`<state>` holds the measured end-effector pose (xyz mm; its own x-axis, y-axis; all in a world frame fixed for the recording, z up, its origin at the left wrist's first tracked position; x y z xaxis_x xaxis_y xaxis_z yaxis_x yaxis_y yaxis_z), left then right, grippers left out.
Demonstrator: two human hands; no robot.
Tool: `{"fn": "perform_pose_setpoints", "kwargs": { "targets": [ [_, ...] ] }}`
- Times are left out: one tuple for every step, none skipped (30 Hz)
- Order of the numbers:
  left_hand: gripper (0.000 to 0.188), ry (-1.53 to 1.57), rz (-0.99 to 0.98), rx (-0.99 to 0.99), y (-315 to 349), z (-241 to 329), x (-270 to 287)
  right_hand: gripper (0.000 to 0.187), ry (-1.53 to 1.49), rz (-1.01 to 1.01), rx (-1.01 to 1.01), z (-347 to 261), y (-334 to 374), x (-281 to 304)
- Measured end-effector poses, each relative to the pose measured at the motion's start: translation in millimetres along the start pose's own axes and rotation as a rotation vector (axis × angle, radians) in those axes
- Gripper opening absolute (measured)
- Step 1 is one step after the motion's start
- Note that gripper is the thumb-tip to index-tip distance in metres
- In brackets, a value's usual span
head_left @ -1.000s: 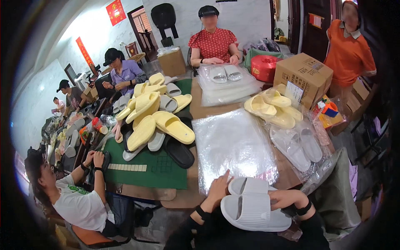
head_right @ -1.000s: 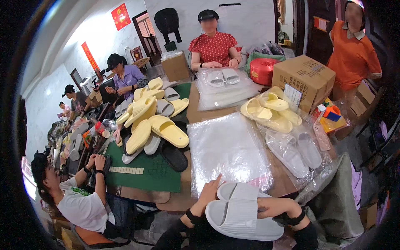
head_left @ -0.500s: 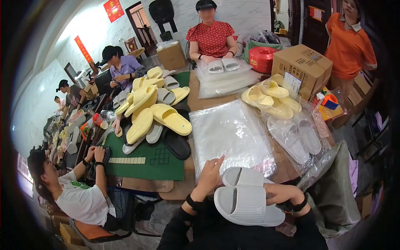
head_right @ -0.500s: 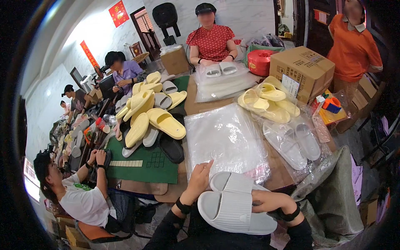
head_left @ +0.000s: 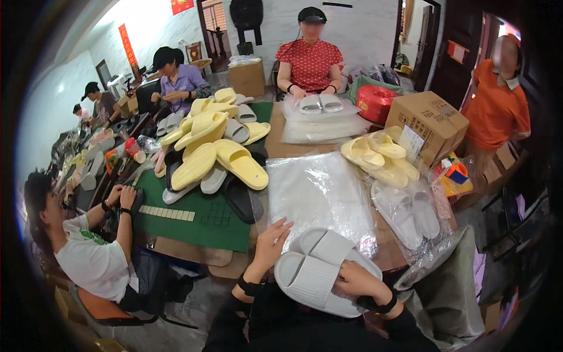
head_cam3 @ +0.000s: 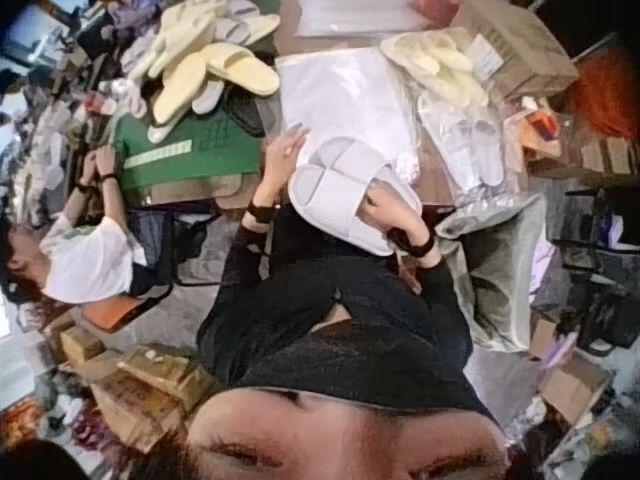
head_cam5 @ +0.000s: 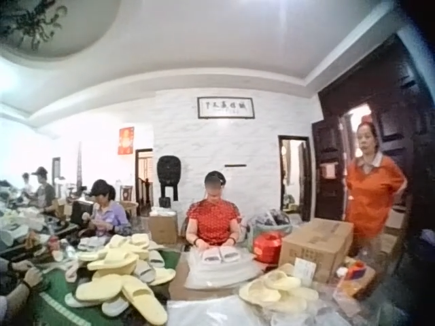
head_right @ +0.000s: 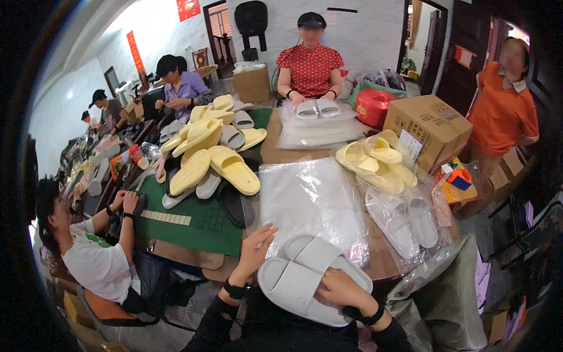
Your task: Inspecting, pairing, and bagging plastic slippers for shipment.
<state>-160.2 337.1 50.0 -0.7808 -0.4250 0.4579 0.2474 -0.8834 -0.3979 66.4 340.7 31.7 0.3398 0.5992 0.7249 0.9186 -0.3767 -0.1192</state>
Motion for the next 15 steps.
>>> {"fn": "perform_pose_setpoints", "kwargs": {
  "targets": [
    [0.023,0.004,0.010,0.008,-1,8,0,0.027,0.138,0.054,-0.041,5,5,6],
    [0.024,0.018,-0.018,0.023,1,17,-3,0.025,0.269,0.107,-0.082,3,8,10],
    [0.025,0.032,-0.048,0.039,4,21,-8,0.023,0.347,0.080,-0.174,6,8,10],
    [0.025,0.033,-0.045,0.053,9,20,-13,0.023,0.341,0.067,-0.173,4,8,8],
    [0.026,-0.160,-0.062,-0.097,11,28,-22,0.022,0.431,0.141,-0.194,3,8,14],
    [0.028,-0.353,-0.081,-0.246,16,38,-32,0.022,0.522,0.214,-0.214,1,8,19],
    [0.029,-0.453,-0.126,-0.255,23,41,-44,0.022,0.522,0.202,-0.212,0,6,18],
    [0.029,-0.449,-0.122,-0.241,25,43,-52,0.021,0.559,0.222,-0.197,-3,5,19],
    [0.030,-0.404,-0.127,-0.249,27,45,-59,0.020,0.597,0.242,-0.180,-5,3,19],
    [0.030,-0.360,-0.130,-0.257,28,46,-64,0.019,0.634,0.261,-0.162,-8,2,19],
    [0.030,-0.311,-0.136,-0.260,27,52,-64,0.019,0.634,0.254,-0.162,-7,1,17],
    [0.030,-0.307,-0.134,-0.254,29,55,-66,0.020,0.646,0.244,-0.166,-5,-1,15],
    [0.029,-0.282,-0.178,-0.261,31,58,-72,0.020,0.658,0.235,-0.169,-1,-3,13],
    [0.029,-0.257,-0.222,-0.269,33,61,-77,0.020,0.657,0.227,-0.164,2,-4,13],
    [0.029,-0.256,-0.219,-0.267,34,64,-78,0.022,0.673,0.244,-0.184,4,-6,15]
  ]
}}
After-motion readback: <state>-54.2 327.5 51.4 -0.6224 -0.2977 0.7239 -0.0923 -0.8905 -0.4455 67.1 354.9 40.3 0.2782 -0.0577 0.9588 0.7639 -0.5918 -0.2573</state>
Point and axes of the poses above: each hand's wrist, its own y-axis away from the middle knuckle, its own x-axis out of the back of the hand, z = x × y, the point moved 6 cm from there along -y, towards the middle knuckle, and after that the axes turned 3 degrees about x, right-handed, at the moved point
